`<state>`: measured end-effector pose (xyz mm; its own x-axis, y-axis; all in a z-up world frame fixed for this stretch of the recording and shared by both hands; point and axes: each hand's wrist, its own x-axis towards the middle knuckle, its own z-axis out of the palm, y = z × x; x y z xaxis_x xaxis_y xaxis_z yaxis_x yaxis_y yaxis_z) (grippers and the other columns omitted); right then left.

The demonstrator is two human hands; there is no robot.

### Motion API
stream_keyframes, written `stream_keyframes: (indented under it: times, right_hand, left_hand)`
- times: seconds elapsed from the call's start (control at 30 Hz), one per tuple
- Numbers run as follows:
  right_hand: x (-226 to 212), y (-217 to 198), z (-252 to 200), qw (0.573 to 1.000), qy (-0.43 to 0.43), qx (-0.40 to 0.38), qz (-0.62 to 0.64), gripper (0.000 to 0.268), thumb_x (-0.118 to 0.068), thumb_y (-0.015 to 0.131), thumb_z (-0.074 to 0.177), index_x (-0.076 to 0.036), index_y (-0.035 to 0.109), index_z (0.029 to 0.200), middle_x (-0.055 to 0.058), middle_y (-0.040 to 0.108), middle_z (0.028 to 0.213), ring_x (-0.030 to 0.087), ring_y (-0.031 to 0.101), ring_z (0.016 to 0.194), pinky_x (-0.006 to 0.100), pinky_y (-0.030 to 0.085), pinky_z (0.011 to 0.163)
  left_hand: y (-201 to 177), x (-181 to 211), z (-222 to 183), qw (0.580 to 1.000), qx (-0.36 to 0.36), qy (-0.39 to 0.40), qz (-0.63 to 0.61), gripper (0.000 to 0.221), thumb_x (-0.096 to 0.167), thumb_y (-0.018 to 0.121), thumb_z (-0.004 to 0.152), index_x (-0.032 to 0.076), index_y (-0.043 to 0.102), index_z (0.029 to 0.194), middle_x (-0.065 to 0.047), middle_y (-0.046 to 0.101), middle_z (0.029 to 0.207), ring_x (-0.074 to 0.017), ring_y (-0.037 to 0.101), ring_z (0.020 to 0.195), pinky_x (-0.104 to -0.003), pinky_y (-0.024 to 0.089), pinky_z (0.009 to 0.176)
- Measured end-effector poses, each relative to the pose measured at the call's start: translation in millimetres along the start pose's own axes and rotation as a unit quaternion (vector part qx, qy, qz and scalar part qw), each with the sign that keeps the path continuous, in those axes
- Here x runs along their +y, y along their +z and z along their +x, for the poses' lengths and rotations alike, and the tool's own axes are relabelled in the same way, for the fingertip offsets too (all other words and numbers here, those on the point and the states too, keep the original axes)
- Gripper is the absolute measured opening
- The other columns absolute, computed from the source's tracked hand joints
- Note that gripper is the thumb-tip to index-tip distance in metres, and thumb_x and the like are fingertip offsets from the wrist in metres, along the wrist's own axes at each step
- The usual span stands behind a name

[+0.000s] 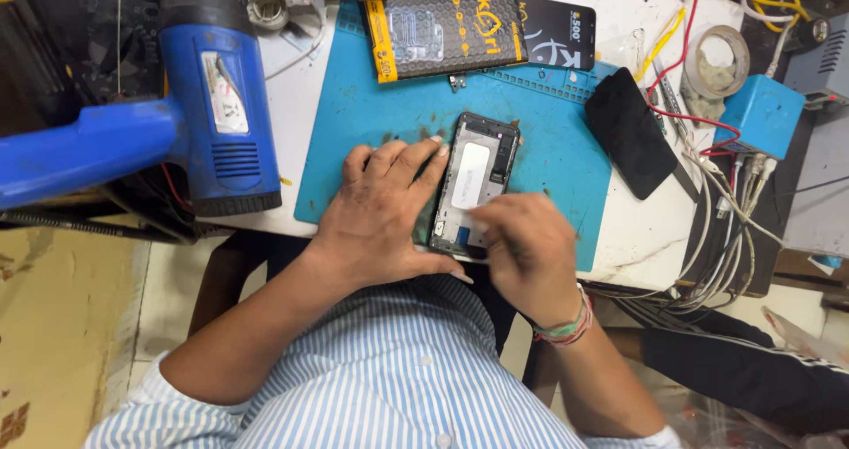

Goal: The person removes a component from a mobile phone by hand and then uses an electric screwdriver to manipulate screws on the internal chassis while the device is held on a workbench.

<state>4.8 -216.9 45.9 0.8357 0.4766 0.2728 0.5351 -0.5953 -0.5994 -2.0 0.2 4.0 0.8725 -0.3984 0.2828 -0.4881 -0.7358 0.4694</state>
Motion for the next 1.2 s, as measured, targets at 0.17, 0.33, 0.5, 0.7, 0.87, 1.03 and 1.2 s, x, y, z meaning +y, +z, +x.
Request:
stream_keyframes:
  times: [0.17,0.33,0.5,0.7,0.87,1.03,1.2]
  right_hand:
    - [-2.1,-0.8,-22.1,0.992,0.025,0.079,0.097,0.020,0.004,0.075,0.086,-0.004,0.067,0.102,0.009,0.071,0.098,0.025,0.070,0.090,0.033,0.054,0.081]
    - [-0.9,-1.2,-29.0,0.984,0.007,0.059,0.170,0.024,0.005,0.076,0.085,-0.004,0.066,0.105,0.009,0.071,0.096,0.023,0.070,0.088,0.032,0.055,0.078]
    - [24.4,-23.6,-21.4,0.996,-0.027,0.075,-0.025,0.029,0.012,0.067,0.080,-0.005,0.067,0.103,0.010,0.071,0.097,0.030,0.070,0.092,0.040,0.054,0.084]
    - [89.1,-55.2,-17.5,0.982,0.055,0.178,-0.043,0.015,0.004,0.069,0.095,-0.002,0.068,0.108,0.011,0.071,0.108,0.024,0.071,0.096,0.033,0.059,0.084]
    - [145.8,-105.8,7.9,0.937,0.081,0.217,-0.261,0.012,-0.001,0.079,0.100,-0.002,0.073,0.110,0.009,0.072,0.098,0.023,0.068,0.088,0.036,0.051,0.077]
    - [148.2,-108.2,23.8,0.938,0.057,0.187,-0.288,0.014,-0.003,0.077,0.098,-0.002,0.072,0.111,0.010,0.072,0.099,0.024,0.068,0.087,0.038,0.051,0.080]
    - [118.1,-87.2,23.2,0.972,0.070,0.183,-0.131,0.014,-0.008,0.080,0.103,-0.003,0.072,0.114,0.012,0.073,0.103,0.024,0.071,0.087,0.034,0.055,0.076]
  left_hand:
    - [0.8,13.1,-10.4,0.958,0.068,0.045,-0.274,0.057,0.048,0.065,0.098,0.002,0.067,0.132,-0.013,0.066,0.130,-0.0251,0.065,0.115,-0.039,0.045,0.102]
    - [16.4,21.8,-8.2,0.934,0.104,0.035,-0.340,0.014,0.024,0.073,0.097,0.010,0.073,0.095,-0.002,0.074,0.098,-0.0175,0.069,0.083,-0.035,0.047,0.082]
    - [16.8,22.5,-4.0,0.971,0.125,-0.033,-0.203,0.020,0.026,0.072,0.097,0.012,0.069,0.083,-0.002,0.073,0.096,-0.0195,0.064,0.082,-0.038,0.044,0.086]
    - [21.0,50.5,19.0,0.992,0.052,-0.086,0.081,0.100,0.076,0.067,0.075,-0.005,0.056,0.134,-0.023,0.053,0.137,-0.0334,0.050,0.117,-0.048,0.035,0.096]
    - [21.9,61.0,33.9,0.994,-0.025,-0.092,0.053,0.101,0.060,0.073,0.076,-0.007,0.044,0.146,-0.028,0.042,0.150,-0.0381,0.044,0.121,-0.050,0.035,0.097]
    - [0.1,41.6,34.2,0.999,-0.046,0.012,0.003,0.092,0.032,0.073,0.071,-0.008,0.040,0.147,-0.031,0.045,0.149,-0.0383,0.047,0.124,-0.051,0.036,0.104]
    - [-16.4,28.3,44.5,0.983,-0.146,0.097,0.061,0.062,0.014,0.063,0.072,-0.006,0.050,0.129,-0.032,0.050,0.143,-0.0416,0.048,0.131,-0.048,0.038,0.105]
